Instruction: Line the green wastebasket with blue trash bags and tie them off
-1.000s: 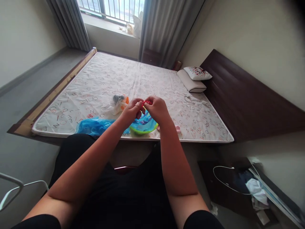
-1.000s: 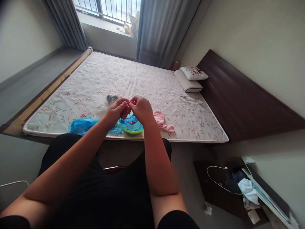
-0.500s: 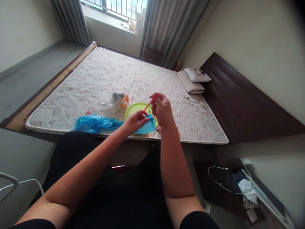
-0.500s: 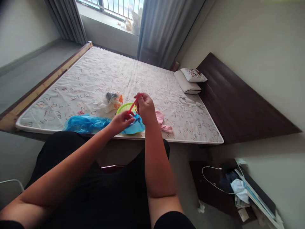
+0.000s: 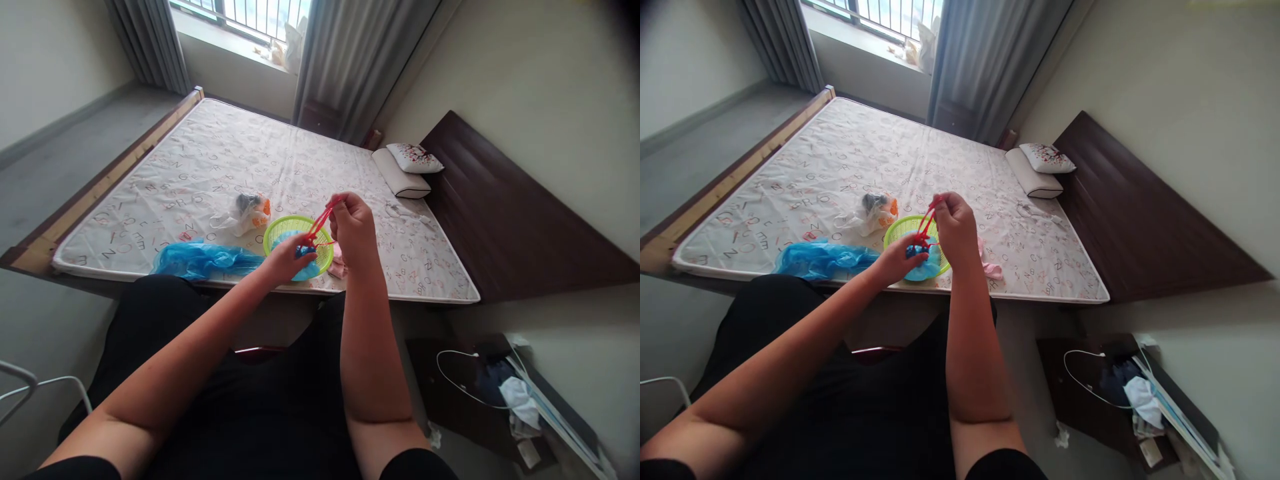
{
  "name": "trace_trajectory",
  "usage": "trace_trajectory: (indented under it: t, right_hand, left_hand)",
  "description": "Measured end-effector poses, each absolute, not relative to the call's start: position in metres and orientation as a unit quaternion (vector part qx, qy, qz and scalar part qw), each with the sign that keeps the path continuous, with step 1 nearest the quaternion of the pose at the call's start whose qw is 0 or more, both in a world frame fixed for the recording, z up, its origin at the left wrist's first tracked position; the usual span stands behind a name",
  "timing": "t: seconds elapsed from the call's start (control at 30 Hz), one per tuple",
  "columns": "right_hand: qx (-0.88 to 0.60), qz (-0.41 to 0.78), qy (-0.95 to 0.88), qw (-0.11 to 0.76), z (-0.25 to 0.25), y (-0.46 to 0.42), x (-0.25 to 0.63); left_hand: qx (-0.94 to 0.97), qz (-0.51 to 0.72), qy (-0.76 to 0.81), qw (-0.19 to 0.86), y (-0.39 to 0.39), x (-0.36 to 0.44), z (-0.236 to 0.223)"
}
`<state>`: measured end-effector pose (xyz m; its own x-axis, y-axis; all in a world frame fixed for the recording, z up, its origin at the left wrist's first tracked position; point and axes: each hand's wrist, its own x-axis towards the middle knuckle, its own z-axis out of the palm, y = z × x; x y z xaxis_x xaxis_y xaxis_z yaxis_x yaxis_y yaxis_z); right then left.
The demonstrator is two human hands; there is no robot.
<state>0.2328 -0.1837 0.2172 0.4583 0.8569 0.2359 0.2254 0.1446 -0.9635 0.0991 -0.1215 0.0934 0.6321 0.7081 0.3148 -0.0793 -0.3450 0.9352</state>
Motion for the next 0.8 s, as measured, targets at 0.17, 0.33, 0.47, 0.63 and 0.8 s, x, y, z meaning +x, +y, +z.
trace_trajectory:
  t: [0.17, 0.33, 0.47, 0.63, 0.8]
  right_hand:
    - [-0.594, 0.245, -0.475, 0.601, 0.209, -0.186, 0.23]
    - [-0.606, 0.199, -0.467, 0.612, 0.204, -0.181, 0.231]
    - [-0.613, 0.189, -0.456, 0.617, 0.196, -0.178, 0.237]
    - [-0.62, 0.179, -0.421, 0.637, 0.183, -0.17, 0.242]
    - [-0.616, 0.202, -0.371, 0.665, 0.177, -0.157, 0.248]
  left_hand:
    - [0.63, 0.453, 0.145, 0.614, -0.133, 0.092, 0.123]
    - [0.565, 0.426, 0.124, 0.696, -0.137, 0.088, 0.132]
    - [0.529, 0.438, 0.213, 0.695, -0.13, 0.09, 0.13]
    - [0.533, 0.504, 0.27, 0.625, -0.115, 0.09, 0.136]
    - [0.658, 0.377, 0.177, 0.628, -0.095, 0.08, 0.146]
